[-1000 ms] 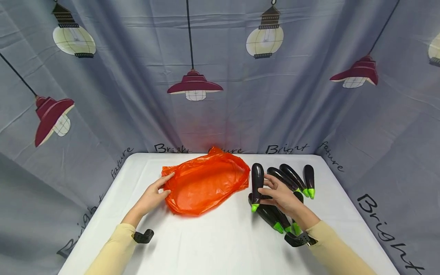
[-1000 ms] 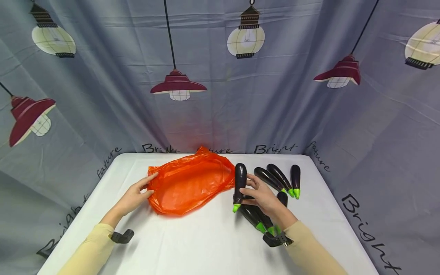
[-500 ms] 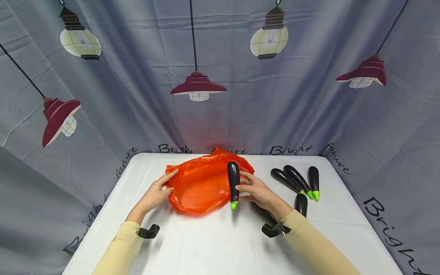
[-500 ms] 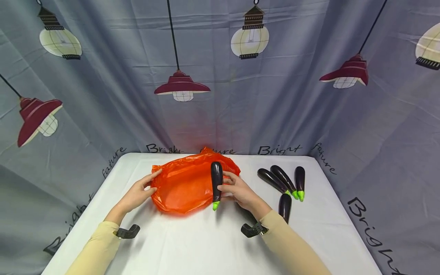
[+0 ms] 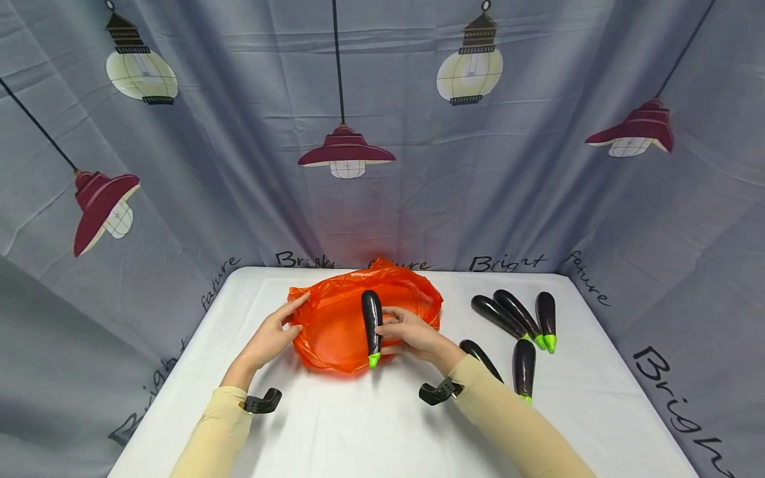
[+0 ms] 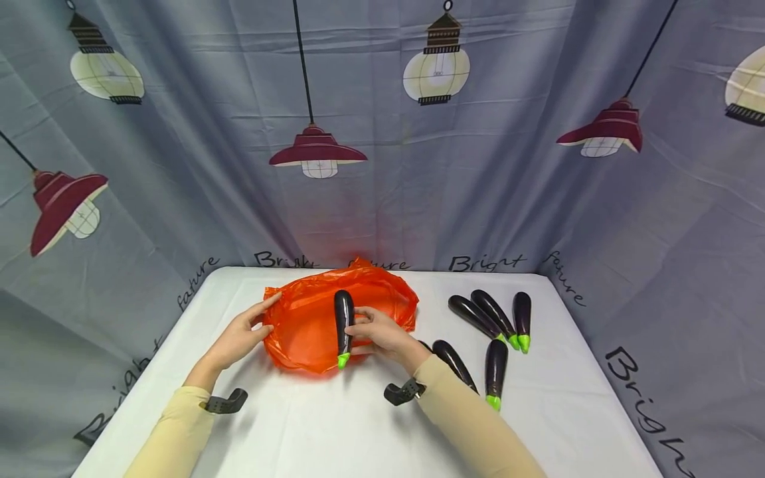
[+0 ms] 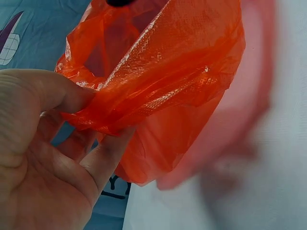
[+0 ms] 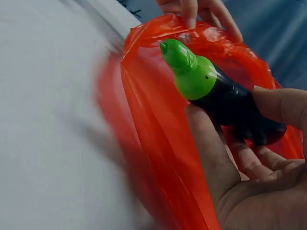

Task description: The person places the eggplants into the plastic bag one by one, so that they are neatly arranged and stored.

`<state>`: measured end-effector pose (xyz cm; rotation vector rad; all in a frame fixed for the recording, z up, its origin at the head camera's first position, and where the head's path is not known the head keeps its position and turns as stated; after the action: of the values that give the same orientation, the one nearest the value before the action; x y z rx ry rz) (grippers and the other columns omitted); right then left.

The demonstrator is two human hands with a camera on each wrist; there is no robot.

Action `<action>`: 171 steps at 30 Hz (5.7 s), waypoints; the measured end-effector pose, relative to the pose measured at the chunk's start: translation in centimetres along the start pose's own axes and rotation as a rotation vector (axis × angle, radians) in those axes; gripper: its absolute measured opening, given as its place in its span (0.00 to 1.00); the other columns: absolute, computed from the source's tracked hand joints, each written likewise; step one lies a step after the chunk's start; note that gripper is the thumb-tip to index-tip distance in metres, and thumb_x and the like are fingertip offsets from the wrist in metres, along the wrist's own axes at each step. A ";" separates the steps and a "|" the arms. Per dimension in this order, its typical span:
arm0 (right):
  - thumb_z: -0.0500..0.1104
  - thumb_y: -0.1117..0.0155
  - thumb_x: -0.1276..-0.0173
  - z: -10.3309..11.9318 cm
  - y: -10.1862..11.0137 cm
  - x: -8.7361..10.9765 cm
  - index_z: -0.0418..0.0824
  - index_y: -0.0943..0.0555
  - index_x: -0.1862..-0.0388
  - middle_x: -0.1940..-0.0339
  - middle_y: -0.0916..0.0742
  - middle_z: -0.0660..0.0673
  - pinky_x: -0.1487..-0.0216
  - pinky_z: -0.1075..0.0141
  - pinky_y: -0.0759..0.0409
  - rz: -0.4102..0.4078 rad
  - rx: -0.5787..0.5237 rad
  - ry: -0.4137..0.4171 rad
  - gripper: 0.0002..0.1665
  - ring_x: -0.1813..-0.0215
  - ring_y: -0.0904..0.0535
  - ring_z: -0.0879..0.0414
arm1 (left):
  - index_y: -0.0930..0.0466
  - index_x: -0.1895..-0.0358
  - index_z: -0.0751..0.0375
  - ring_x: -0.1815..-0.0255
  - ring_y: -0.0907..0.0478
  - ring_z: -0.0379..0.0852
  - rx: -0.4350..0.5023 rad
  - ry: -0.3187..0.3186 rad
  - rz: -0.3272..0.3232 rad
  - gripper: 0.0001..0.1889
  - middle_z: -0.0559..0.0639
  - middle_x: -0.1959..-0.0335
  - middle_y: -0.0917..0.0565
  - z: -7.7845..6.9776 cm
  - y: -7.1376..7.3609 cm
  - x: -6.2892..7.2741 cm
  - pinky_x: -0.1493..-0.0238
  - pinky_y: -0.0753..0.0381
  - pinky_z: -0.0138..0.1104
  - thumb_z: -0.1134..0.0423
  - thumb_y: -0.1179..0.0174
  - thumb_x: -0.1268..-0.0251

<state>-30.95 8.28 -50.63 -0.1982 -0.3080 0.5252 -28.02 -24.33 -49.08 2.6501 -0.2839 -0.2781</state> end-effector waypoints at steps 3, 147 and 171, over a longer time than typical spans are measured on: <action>0.34 0.34 0.30 -0.1 -0.7 -1.1 0.34 0.40 0.22 0.40 0.21 0.31 0.50 0.48 0.14 -0.022 -0.016 -0.039 0.41 0.51 0.15 0.43 | 0.36 0.21 0.48 0.21 0.43 0.62 0.008 -0.001 -0.011 0.37 0.58 0.21 0.37 -0.1 -0.1 0.2 0.25 0.42 0.58 0.76 0.46 0.32; 0.42 0.31 0.29 3.9 4.0 4.2 0.34 0.29 0.26 0.38 0.20 0.34 0.45 0.46 0.16 -0.040 0.456 0.071 0.35 0.40 0.21 0.35 | 0.36 0.20 0.46 0.22 0.42 0.64 0.033 0.132 -0.014 0.39 0.61 0.21 0.39 2.1 0.2 2.5 0.32 0.32 0.52 0.72 0.40 0.34; 0.47 0.37 0.23 6.9 13.8 12.6 0.31 0.42 0.20 0.26 0.31 0.26 0.35 0.48 0.23 -0.294 0.591 0.103 0.42 0.29 0.30 0.33 | 0.42 0.18 0.48 0.24 0.39 0.63 0.328 0.142 0.094 0.42 0.60 0.18 0.47 2.6 1.4 2.5 0.42 0.22 0.32 0.78 0.44 0.35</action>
<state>-29.29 27.29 -44.81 0.3877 -0.0692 0.2950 -26.49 -27.29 -51.09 2.9493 -0.4389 -0.0117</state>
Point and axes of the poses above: each hand's wrist, its own x-axis away from the middle knuckle, its own y-axis out of the back of the hand, z = x × y, the point moved 1 cm from there along -x, towards the middle knuckle
